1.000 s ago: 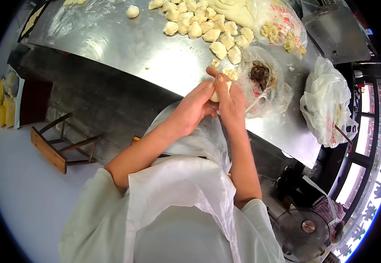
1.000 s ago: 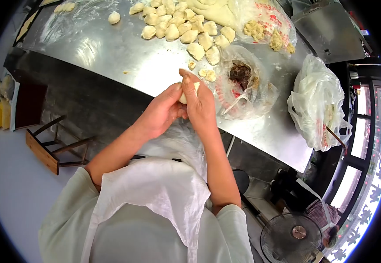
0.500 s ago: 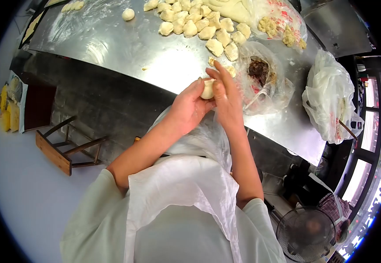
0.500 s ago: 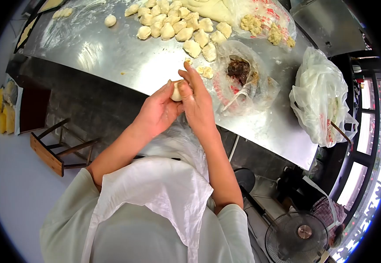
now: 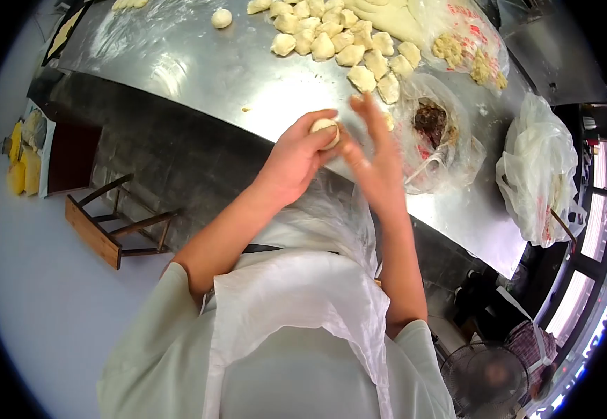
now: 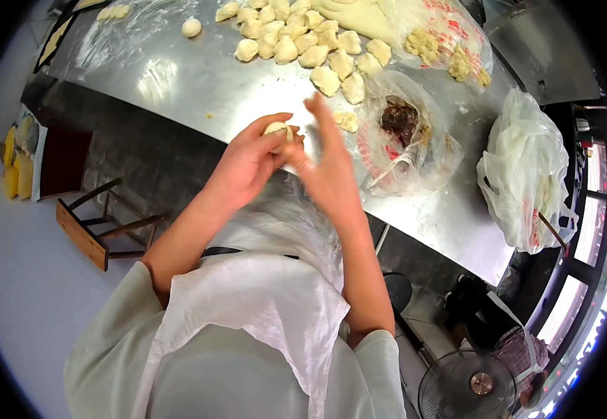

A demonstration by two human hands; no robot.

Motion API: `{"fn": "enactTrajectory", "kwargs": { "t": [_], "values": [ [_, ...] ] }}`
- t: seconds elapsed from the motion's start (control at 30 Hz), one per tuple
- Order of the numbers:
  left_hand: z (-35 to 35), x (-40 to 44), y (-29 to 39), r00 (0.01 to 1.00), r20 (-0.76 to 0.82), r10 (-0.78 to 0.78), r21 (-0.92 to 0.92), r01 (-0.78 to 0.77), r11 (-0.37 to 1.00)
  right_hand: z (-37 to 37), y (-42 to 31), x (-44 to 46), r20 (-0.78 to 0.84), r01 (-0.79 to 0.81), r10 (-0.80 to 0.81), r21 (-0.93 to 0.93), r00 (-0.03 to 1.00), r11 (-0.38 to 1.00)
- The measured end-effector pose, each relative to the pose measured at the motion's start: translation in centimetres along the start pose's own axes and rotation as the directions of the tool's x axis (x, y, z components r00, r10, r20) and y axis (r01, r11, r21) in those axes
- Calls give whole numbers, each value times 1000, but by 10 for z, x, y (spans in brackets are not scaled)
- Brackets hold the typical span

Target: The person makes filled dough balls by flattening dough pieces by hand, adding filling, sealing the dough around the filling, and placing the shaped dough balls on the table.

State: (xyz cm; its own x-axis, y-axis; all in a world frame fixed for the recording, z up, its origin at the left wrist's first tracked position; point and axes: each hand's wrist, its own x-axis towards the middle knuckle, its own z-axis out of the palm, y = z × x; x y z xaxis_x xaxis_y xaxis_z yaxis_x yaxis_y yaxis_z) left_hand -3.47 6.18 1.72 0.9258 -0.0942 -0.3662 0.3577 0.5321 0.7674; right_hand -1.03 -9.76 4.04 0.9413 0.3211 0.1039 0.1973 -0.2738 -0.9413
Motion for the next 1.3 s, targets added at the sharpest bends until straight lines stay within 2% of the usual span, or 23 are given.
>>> {"fn": "enactTrajectory", "kwargs": {
  "t": [0.03,0.07,0.1,0.13,0.17,0.2,0.27,0.33,0.37,0.4,0.47,0.57,0.7,0.8,0.87,0.9,1.03,1.13,1.23,1.3],
  "values": [
    [5,1,4,991,-106,85,192,-64,979,-3,4,2,-73,-37,41,66,996,997],
    [2,8,2,936,-61,347,599,-244,763,-5,10,4,-146,-66,85,132,986,989],
    [-5,18,-4,834,95,543,872,-334,359,-8,16,6,-218,-91,134,200,967,976],
    [-12,27,-13,712,320,625,942,-310,-129,-10,21,7,-178,-149,187,206,966,967],
    [-18,34,-29,798,358,485,933,-290,-212,-13,27,6,-134,-209,240,208,961,955],
    [-16,32,-26,747,453,486,891,-361,-275,-12,31,5,-86,-270,293,205,952,941],
    [-15,30,-20,809,396,434,916,-379,-130,-6,38,3,-110,-220,231,104,967,970],
    [-27,27,-10,752,227,619,860,-453,234,-3,36,2,-100,-205,205,6,974,979],
    [-35,23,-5,645,164,746,871,-449,197,-1,35,6,-79,-188,181,-103,980,977],
    [-49,25,-1,587,117,801,857,-468,218,1,33,7,-56,-173,165,-210,985,962],
    [-73,26,-2,615,-126,778,751,-453,480,8,30,8,5,-133,145,-373,989,918],
    [-90,24,10,578,-135,805,771,-449,452,25,26,28,92,-8,61,-494,994,869],
    [-100,40,6,459,-49,887,825,-483,295,50,30,51,123,174,-124,-596,985,784],
    [-95,43,4,451,-18,892,827,-494,267,49,29,68,149,86,-9,-518,989,851],
    [-101,45,4,417,62,907,837,-516,181,50,30,82,81,3,37,-445,996,896],
    [-100,47,4,404,47,914,832,-522,188,51,24,94,76,10,26,-438,997,899],
    [-103,50,2,385,56,921,842,-514,163,84,-10,153,62,81,-61,-404,996,911],
    [-107,49,2,416,65,907,845,-506,171,125,5,206,131,335,-309,-428,942,840],
    [-108,50,3,428,60,902,849,-497,180,163,16,251,169,423,-400,-554,901,717],
    [-108,50,3,436,55,898,851,-490,186,188,31,273,148,387,-373,-574,916,722]
  ]
}}
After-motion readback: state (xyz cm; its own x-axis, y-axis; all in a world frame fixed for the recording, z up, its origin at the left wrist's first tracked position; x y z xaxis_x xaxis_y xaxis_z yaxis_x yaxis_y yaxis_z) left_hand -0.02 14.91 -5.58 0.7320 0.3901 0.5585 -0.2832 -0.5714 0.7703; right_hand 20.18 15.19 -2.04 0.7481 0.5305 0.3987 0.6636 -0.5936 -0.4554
